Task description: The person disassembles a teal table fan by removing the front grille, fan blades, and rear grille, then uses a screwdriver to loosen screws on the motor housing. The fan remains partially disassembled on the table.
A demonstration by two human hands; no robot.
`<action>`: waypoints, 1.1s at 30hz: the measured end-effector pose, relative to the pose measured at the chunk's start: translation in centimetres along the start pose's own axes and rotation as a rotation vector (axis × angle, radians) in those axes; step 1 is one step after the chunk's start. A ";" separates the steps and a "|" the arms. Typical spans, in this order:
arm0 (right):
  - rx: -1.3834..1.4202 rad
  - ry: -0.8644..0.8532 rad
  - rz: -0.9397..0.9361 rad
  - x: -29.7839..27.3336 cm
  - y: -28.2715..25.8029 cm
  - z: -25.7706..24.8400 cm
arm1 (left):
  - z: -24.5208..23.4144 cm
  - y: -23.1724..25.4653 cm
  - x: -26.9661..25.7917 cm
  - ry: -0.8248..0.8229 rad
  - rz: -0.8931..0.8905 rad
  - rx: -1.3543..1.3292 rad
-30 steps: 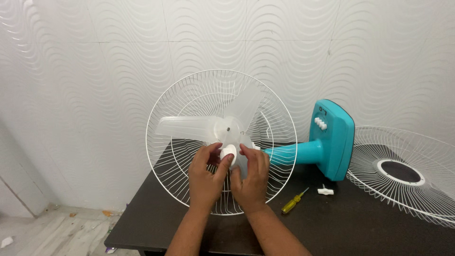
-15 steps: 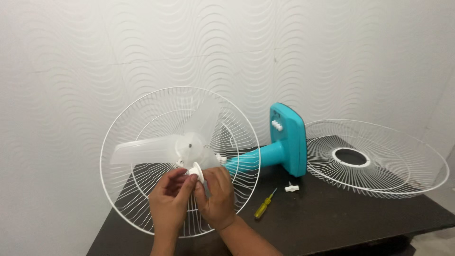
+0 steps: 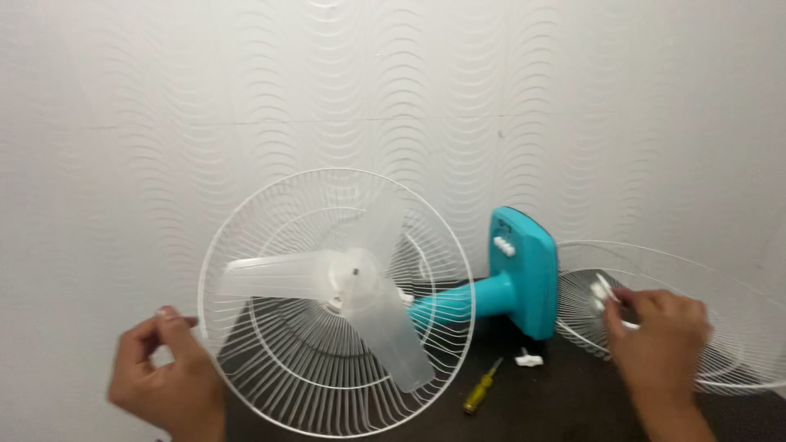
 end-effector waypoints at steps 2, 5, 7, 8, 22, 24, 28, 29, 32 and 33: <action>-0.267 -0.374 0.074 -0.3 3.6 4.1 | 0.3 0.8 0.8 -0.005 0.194 0.150; -0.397 -0.749 0.112 -1.7 6.8 8.7 | 0.2 -0.3 1.6 -0.013 0.176 0.221; -0.428 -0.858 0.100 -2.0 7.9 10.6 | 1.0 -3.1 1.8 -0.043 -0.115 0.119; -0.443 -0.888 0.095 -2.1 8.2 11.2 | 1.5 -5.0 1.7 -0.072 -0.355 0.033; 0.593 -0.520 0.424 -2.3 -13.8 2.1 | 4.2 -8.8 -2.9 -0.509 -0.903 -0.342; 0.779 -0.503 0.427 -4.1 -18.2 2.4 | 3.8 -9.5 -3.4 -0.536 -0.908 -0.234; 0.946 -0.579 0.527 -7.9 -22.4 3.7 | 4.2 -9.7 -4.1 -0.626 -0.827 -0.207; 0.999 -0.598 0.532 -8.8 -23.0 4.1 | 4.5 -9.7 -4.3 -0.648 -0.809 -0.220; 1.049 -0.748 0.551 -11.4 -23.1 5.9 | 4.5 -10.0 -4.8 -0.681 -0.808 -0.201; 1.047 -0.815 0.560 -12.3 -22.9 6.5 | 4.3 -10.2 -5.0 -0.687 -0.816 -0.182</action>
Point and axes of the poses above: each hand's wrist, its own x-axis towards the middle knuckle, its own z-axis out of the palm, y = z × x, the point moved 6 cm from there along x, towards the middle knuckle, and after that the axes turned 15 degrees about y, right-handed, at the moved point
